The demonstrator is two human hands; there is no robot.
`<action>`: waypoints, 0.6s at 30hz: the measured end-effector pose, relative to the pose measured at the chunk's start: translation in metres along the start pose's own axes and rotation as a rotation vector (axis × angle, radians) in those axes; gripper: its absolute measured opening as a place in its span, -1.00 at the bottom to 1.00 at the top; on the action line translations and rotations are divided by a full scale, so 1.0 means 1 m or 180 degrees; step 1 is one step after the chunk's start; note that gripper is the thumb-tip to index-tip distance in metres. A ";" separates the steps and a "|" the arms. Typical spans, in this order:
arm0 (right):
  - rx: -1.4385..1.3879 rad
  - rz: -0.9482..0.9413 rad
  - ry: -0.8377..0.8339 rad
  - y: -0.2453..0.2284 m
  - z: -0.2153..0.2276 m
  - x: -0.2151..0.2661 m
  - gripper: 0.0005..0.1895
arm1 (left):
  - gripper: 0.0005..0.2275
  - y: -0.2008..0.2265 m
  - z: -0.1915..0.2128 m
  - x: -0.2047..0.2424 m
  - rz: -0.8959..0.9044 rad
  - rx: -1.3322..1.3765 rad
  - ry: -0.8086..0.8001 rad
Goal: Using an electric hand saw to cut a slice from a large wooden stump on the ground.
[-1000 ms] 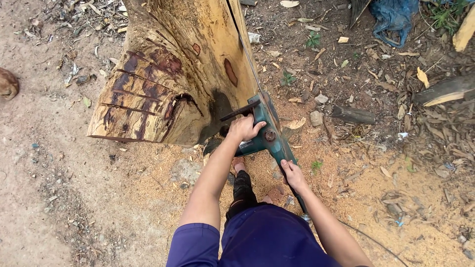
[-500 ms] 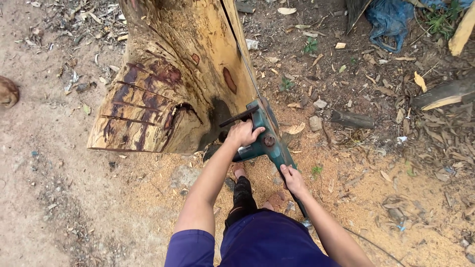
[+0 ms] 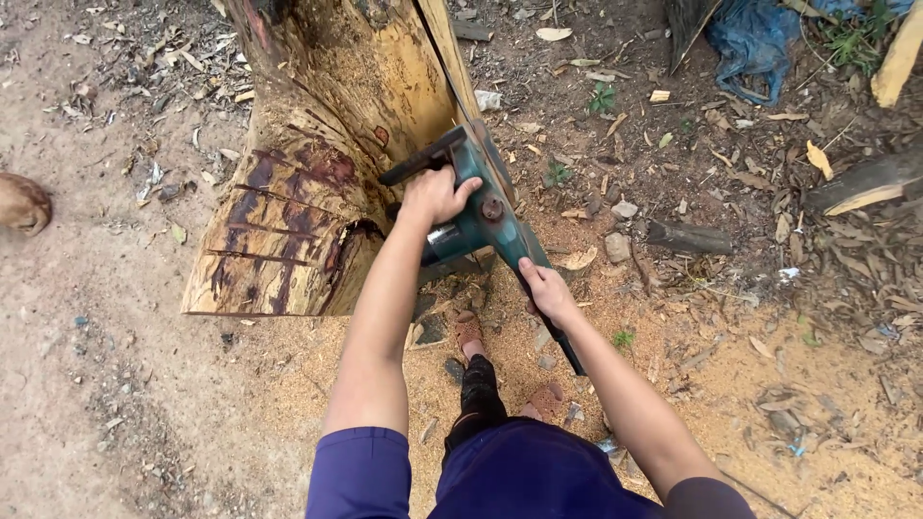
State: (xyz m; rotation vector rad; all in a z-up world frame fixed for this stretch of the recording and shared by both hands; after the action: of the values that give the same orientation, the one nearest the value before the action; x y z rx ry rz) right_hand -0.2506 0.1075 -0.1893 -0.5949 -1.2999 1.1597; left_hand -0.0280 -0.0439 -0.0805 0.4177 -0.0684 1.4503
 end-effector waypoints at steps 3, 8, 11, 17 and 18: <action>-0.0020 -0.0075 0.0038 -0.006 0.000 -0.009 -0.27 | -0.32 -0.005 0.018 -0.004 0.0005 0.0026 0.0092; -0.0069 -0.0091 0.0079 0.029 -0.005 -0.018 -0.26 | -0.32 -0.004 0.004 0.003 0.0033 0.0092 -0.0045; -0.0129 -0.0063 0.0053 0.029 -0.005 -0.004 -0.27 | -0.32 -0.001 -0.007 0.005 0.0052 0.0095 -0.0071; -0.0284 -0.0087 0.0069 0.050 -0.003 0.011 -0.28 | -0.35 0.014 -0.019 0.026 -0.0002 0.0195 -0.0174; -0.0280 -0.0084 0.0062 0.051 -0.003 0.014 -0.28 | -0.35 0.015 -0.021 0.029 0.0006 0.0198 -0.0171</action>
State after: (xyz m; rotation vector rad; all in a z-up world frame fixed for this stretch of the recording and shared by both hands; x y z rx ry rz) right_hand -0.2655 0.1392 -0.2294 -0.6498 -1.3437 1.0770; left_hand -0.0429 -0.0093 -0.0877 0.5075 -0.0669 1.4458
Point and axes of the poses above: each hand's wrist, its own x-axis away from the middle knuckle, its own z-axis out of the back of the hand, y = z × x, the point moved 6 cm from there along -x, towards the middle knuckle, and after that the axes turned 2 degrees about -x, right-handed, at the moved point
